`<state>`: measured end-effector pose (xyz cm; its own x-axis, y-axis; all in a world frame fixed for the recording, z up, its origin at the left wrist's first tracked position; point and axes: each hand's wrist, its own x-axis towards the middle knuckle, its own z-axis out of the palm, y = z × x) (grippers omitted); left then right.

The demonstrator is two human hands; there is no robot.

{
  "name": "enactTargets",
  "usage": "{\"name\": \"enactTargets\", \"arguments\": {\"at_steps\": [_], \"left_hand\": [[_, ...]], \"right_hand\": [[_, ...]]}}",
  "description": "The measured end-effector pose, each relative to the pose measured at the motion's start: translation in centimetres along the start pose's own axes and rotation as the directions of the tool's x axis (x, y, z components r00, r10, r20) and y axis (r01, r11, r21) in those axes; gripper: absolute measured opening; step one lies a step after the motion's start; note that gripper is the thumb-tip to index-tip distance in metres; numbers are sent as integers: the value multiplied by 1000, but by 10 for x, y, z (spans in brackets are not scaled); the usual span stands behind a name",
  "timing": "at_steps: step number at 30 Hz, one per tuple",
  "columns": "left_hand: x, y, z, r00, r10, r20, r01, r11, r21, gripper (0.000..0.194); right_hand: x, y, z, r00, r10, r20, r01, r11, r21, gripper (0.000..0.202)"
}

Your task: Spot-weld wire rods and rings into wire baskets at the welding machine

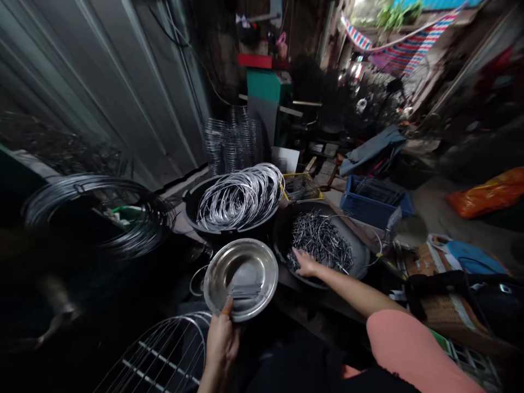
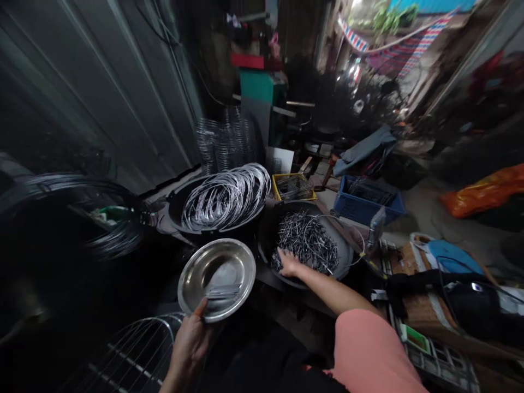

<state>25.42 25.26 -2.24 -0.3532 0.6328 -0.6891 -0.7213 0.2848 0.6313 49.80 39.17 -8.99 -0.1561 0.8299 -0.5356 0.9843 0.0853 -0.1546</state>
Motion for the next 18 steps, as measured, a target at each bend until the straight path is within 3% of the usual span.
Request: {"name": "enactTargets", "arguments": {"at_steps": [3, 7, 12, 18], "left_hand": [[6, -4, -6, 1000, -22, 22, 21, 1000, 19, 37], [8, -5, -10, 998, -18, 62, 17, 1000, 11, 38], [4, -3, -13, 996, -18, 92, 16, 1000, 23, 38], [1, 5, -16, 988, -94, 119, 89, 995, 49, 37]], "right_hand": [[-2, -9, 9, 995, 56, -88, -59, 998, -29, 87], [1, -8, 3, 989, 79, -127, -92, 990, -102, 76], [17, -16, -9, 989, 78, -125, -101, 976, -192, 87], [26, -30, -5, 959, 190, -212, -225, 962, -156, 99]]}}
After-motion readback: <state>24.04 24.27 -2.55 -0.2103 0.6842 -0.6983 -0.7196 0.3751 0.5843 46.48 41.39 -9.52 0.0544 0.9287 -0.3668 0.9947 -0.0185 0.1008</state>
